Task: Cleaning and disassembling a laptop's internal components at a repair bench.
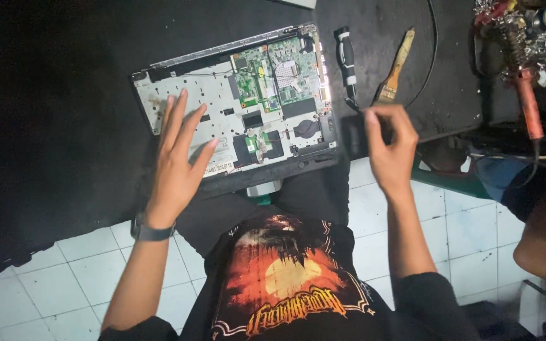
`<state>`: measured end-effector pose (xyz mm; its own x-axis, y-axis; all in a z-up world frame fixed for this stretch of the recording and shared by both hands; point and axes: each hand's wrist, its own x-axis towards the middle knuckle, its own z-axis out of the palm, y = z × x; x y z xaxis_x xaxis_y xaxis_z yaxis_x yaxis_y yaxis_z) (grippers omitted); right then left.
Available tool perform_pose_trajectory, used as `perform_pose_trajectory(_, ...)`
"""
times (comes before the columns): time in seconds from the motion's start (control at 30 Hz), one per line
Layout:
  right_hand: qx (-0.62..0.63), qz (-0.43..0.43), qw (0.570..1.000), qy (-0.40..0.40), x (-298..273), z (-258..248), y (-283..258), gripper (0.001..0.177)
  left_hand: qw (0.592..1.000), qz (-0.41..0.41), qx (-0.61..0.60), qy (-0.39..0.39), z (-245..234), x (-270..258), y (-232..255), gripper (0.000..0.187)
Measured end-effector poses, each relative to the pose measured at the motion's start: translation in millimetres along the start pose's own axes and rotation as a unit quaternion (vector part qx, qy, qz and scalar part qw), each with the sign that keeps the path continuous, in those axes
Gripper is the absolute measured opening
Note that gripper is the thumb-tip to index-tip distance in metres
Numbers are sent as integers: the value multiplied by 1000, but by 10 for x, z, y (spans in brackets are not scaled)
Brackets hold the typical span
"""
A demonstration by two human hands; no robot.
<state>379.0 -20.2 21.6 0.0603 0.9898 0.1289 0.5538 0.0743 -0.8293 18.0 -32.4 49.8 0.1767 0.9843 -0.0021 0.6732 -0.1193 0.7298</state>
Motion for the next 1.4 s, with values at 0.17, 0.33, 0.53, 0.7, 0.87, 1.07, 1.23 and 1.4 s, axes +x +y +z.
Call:
perform_pose_trajectory(0.17, -5, 14, 1000, 25, -96, 25, -10, 8, 999, -23, 29, -5, 251, -159, -126, 55)
perform_pose_trajectory(0.33, -13, 14, 998, 55, -66, -31, 82, 10, 991, -5, 132, -7, 436, -194, -231, 63)
perform_pose_trajectory(0.53, -23, -2, 999, 41, 1, 42, 55, 7, 986, -4, 167, -4, 445, -163, -252, 63)
perform_pose_trajectory(0.7, -58, -35, 997, 19, 22, 133, -90, 6, 989, 9, 146, -5, 371, -12, -360, 54)
perform_pose_trajectory(0.87, -128, -82, 988, -12, -40, 203, -202, 8, 982, 20, 189, 9, 375, 48, -415, 54)
perform_pose_trajectory(1.07, -231, -145, 951, -143, -94, 372, -340, 55, 978, 10, 207, 19, 393, 31, -417, 53)
perform_pose_trajectory(1.23, -258, -157, 940, -158, -86, 424, -292, 53, 980, -3, 200, 25, 421, -15, -393, 53)
perform_pose_trajectory(1.4, -255, -157, 943, -146, -113, 453, -212, 54, 979, -7, 199, 35, 442, -26, -381, 52)
